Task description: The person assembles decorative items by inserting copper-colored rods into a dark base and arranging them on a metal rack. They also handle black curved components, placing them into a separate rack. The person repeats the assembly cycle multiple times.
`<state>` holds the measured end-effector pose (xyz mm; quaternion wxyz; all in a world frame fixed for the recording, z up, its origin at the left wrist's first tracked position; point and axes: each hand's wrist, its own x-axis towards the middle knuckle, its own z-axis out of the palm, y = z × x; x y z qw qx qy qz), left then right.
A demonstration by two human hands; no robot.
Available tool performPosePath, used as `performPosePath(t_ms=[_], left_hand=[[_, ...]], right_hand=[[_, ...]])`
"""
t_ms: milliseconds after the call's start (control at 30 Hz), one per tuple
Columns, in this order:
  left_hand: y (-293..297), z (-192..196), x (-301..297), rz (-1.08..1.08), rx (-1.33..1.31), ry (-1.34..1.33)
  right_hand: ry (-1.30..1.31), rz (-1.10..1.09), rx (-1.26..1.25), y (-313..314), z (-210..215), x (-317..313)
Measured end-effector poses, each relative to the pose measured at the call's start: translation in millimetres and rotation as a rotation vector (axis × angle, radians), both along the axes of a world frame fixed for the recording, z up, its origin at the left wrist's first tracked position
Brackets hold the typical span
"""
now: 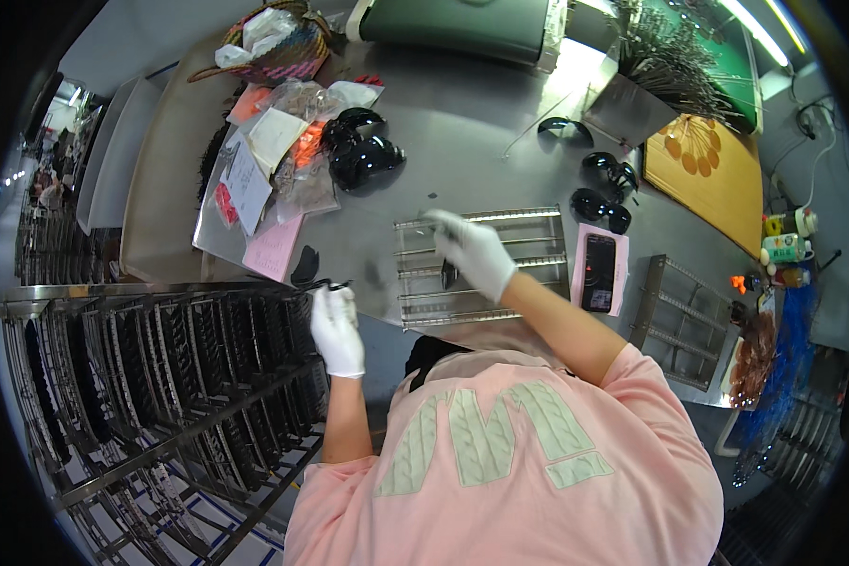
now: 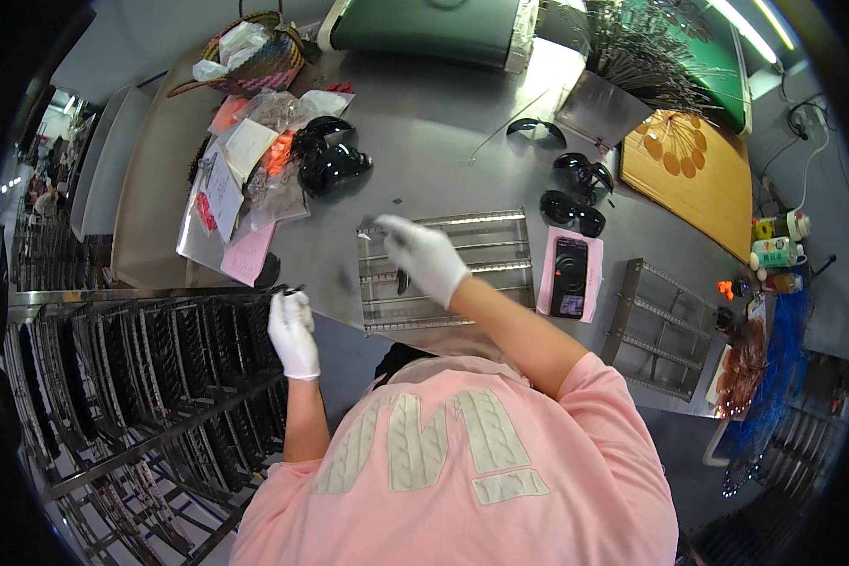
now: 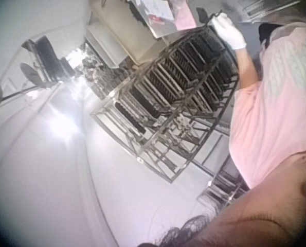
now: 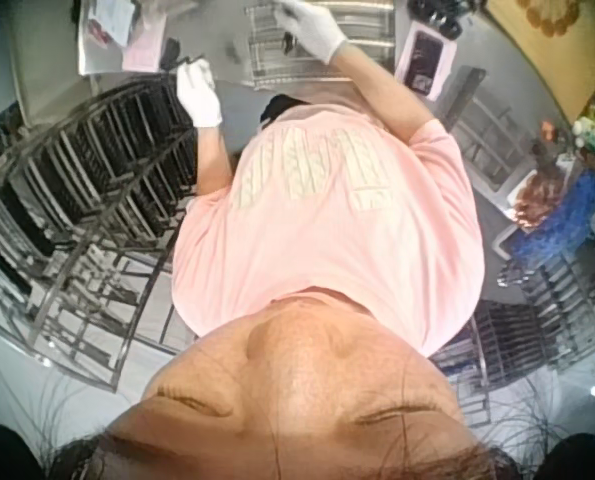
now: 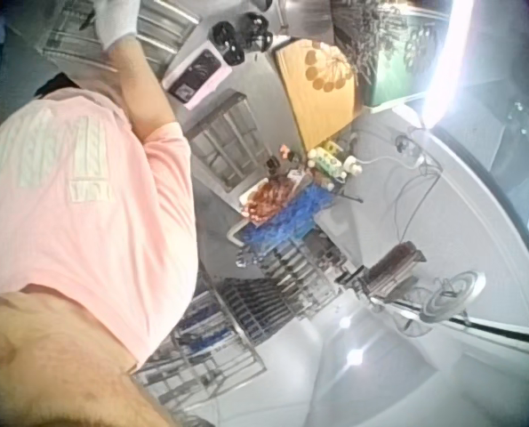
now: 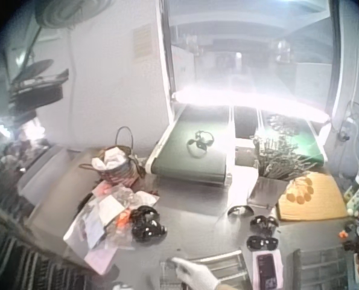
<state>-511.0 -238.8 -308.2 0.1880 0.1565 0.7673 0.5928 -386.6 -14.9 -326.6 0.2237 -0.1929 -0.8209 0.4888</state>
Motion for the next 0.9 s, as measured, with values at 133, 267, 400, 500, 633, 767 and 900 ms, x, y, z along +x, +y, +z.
performPosePath(t_ms=[133, 267, 400, 500, 633, 767, 900], left_hand=[[-22, 11, -17, 0.067, 0.098, -0.108], [-23, 8, -14, 0.131, 0.085, -0.182], [-16, 4, -12, 0.019, 0.070, -0.150], [-15, 13, -15, -0.146, 0.058, -0.139], [-10, 24, -17, -0.515, 0.324, -0.237], [11, 15, -6, -0.391, -0.064, -0.141], [26, 25, -12, -0.210, 0.043, -0.149]], right_hand=[[-0.343, -0.066, -0.619, 25, -20, -31], [-0.648, -0.103, -0.543, 25, -21, -64], [-0.996, 0.445, 0.219, 25, -15, -103], [-1.040, 0.088, -0.514, 33, -1, -99], [-0.628, 0.087, -0.422, 24, 42, -37], [-0.062, 0.440, -1.117, -18, 78, -12], [-0.133, 0.117, 0.403, -9, 69, -3]])
